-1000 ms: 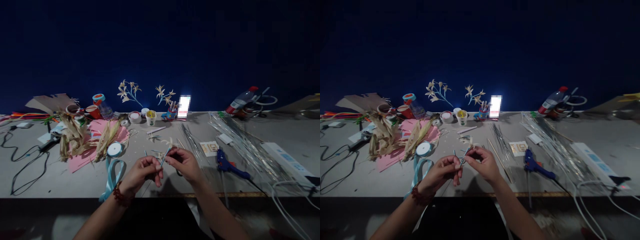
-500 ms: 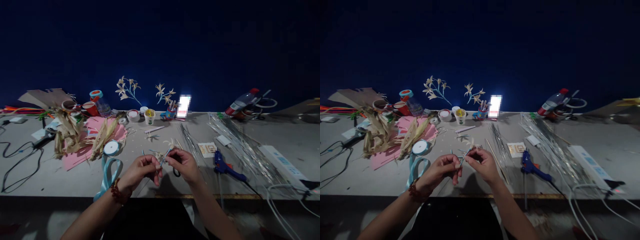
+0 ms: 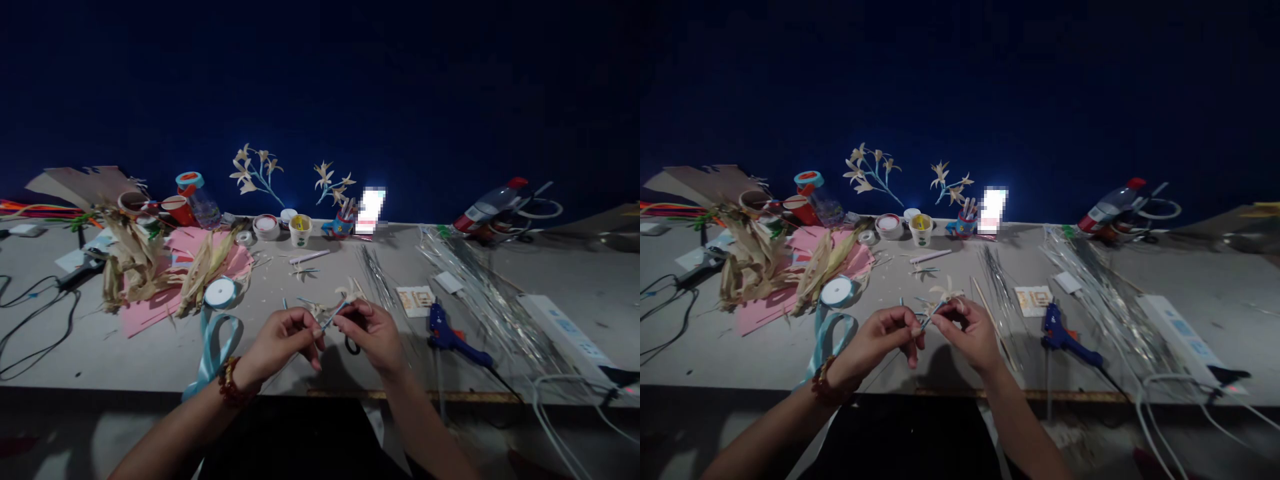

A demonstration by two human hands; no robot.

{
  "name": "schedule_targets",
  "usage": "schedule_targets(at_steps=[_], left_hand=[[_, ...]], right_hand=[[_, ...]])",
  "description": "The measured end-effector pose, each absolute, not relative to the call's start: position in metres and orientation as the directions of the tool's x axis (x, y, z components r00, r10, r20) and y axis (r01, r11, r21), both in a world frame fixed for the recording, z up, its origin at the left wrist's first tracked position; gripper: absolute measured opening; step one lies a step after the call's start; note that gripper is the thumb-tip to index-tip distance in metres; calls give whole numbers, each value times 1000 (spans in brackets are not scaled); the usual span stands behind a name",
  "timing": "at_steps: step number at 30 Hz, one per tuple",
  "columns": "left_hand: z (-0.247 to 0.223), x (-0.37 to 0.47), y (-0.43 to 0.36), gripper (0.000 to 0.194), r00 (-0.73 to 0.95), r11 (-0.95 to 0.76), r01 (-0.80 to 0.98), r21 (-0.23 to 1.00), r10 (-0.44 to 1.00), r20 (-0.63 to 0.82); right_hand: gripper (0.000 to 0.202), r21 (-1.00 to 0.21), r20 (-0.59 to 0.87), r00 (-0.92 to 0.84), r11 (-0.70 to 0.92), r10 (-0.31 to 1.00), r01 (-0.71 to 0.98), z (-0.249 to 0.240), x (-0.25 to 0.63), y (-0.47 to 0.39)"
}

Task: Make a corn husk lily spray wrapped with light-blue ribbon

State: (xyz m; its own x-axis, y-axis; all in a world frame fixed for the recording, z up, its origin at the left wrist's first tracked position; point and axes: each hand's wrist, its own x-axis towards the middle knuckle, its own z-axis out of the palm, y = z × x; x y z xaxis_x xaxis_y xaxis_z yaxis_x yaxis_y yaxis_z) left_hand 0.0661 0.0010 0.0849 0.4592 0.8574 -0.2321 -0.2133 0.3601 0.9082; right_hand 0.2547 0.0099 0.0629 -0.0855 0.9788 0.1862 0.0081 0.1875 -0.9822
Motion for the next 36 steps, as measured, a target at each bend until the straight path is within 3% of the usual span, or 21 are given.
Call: schedule_targets(at_steps=[12,36], left_hand=[[84,65,-2,25,425,231,-150,961,893,-148],[73,59,1,16,602,524,-311,793,754,-263]], right_hand=[[7,-978,202,-100,205,974,24,61,257,8],[7,-969,240,-79,244,968,44,73,248,5]])
